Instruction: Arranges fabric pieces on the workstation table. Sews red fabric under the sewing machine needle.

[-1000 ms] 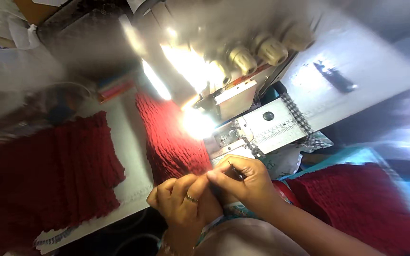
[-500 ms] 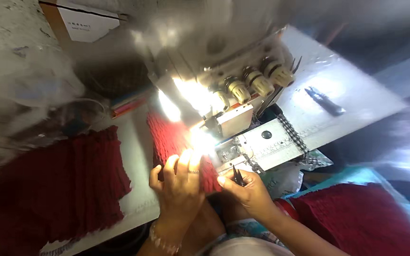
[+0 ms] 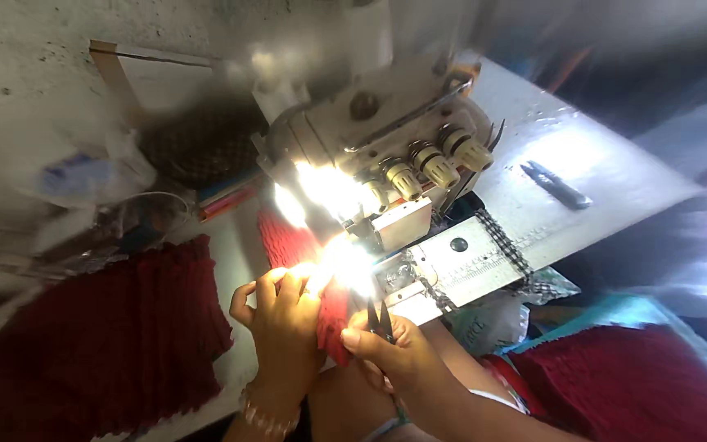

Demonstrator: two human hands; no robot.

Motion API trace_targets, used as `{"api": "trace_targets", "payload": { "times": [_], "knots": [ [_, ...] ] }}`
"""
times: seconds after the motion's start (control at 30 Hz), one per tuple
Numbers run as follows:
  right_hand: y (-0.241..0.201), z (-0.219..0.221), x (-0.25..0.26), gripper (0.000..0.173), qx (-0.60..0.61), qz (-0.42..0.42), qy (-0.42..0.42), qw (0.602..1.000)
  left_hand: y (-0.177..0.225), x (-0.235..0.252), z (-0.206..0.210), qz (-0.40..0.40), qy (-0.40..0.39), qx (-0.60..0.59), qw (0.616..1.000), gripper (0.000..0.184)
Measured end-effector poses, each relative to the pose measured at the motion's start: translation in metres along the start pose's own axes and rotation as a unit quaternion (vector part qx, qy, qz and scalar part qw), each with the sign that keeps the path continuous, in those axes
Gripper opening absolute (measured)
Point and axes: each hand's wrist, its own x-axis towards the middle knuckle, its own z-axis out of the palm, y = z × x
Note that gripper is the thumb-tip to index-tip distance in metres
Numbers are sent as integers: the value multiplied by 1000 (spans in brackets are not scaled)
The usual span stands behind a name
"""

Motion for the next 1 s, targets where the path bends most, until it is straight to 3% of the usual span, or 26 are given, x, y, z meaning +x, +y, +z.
{"api": "trace_targets", "payload": {
  "times": [0.17,0.4,0.47,0.57,0.67,0.8,1.0],
  "knots": [
    [11,-18,-6,12,29,24,5,999,6,8,17,2,106,50,993,25],
    [8,-26,-4,10,1,-13,19,1000,4,7,22,-1,127,20,992,21],
    [17,-37,-7,9,-36,-18,37,999,5,3,17,25,86,12,996,21],
    [24,-56,-13,9,-109,-36,91,989,12,2,-6,61,-47,34,996,28],
    [23,-62,-15,8,-157,-72,91,981,7,0,-26,83,-177,-5,981,75],
    [23,-60,-15,7,-184,-91,74,976,3,3,-25,57,-189,-40,980,95],
    [23,-59,-14,7,-200,-106,72,971,7,1,-11,59,-137,-22,989,65]
  ]
}}
